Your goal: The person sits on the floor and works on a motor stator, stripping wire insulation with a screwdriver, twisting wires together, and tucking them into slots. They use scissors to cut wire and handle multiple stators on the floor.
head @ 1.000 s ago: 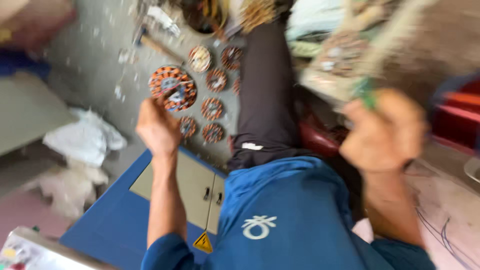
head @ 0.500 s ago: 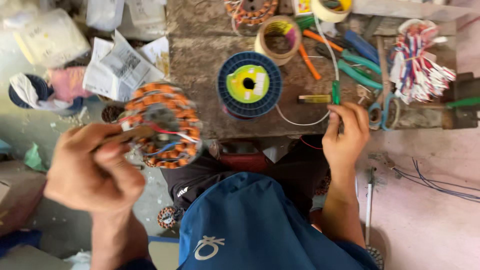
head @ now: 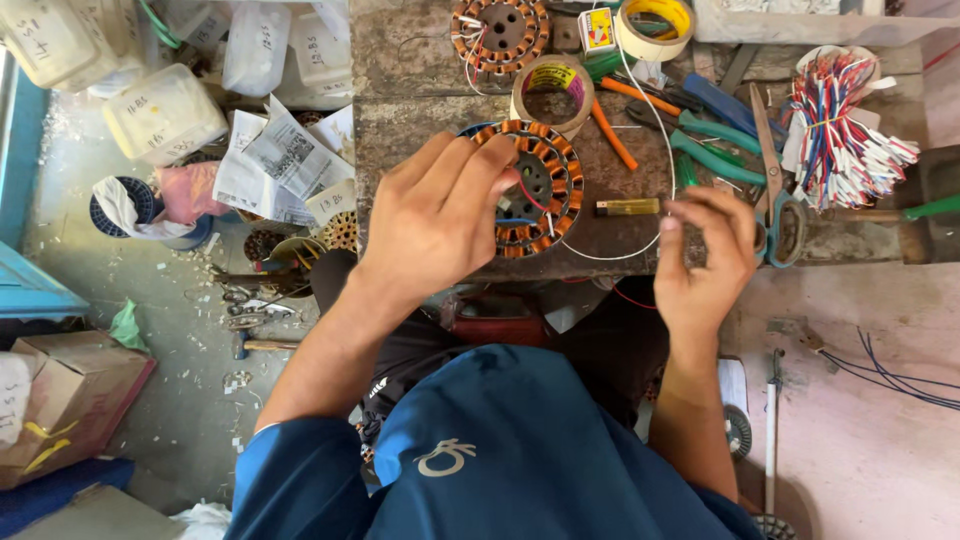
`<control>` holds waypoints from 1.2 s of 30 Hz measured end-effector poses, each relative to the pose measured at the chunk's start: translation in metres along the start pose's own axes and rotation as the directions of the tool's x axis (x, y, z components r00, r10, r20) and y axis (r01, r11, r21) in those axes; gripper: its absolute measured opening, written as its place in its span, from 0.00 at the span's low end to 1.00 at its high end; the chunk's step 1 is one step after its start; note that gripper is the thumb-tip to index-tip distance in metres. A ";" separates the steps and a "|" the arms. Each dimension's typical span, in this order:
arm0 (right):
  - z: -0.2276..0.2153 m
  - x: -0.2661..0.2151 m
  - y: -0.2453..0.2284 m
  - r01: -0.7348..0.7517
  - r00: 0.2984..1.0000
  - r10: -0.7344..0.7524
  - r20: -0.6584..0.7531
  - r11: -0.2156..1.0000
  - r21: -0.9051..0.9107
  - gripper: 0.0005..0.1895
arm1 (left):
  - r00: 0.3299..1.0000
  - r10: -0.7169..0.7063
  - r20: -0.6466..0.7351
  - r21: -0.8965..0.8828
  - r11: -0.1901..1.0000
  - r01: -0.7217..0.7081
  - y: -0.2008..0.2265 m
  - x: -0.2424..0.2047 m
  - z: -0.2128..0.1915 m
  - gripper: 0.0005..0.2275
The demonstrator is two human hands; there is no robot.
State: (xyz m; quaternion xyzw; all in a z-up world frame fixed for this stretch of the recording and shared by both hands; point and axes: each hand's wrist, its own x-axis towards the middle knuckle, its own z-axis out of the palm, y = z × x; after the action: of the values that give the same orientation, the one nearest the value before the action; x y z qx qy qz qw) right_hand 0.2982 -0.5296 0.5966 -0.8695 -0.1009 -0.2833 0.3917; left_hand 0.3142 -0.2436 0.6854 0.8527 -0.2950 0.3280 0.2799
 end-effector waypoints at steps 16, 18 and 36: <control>0.083 0.000 -0.054 -0.188 0.908 -0.022 0.419 0.872 0.452 0.68 | 0.999 -0.041 0.010 0.008 0.999 0.041 -0.022 -0.003 0.008 0.14; 0.086 0.005 -0.057 -0.126 0.921 -0.040 0.387 0.910 0.396 0.69 | 0.999 -0.049 0.000 0.009 0.999 0.049 -0.021 0.001 0.009 0.14; 0.089 0.009 -0.047 -0.005 0.946 -0.158 0.284 0.866 0.499 0.67 | 0.461 -0.860 0.221 -0.866 0.044 0.498 -0.023 -0.123 0.071 0.15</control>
State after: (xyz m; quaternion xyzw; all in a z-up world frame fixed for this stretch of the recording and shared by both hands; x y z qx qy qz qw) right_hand 0.3237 -0.4327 0.5833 -0.7696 -0.2660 -0.1211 0.5677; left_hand 0.2824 -0.2363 0.5450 0.5411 0.0981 0.1049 0.8286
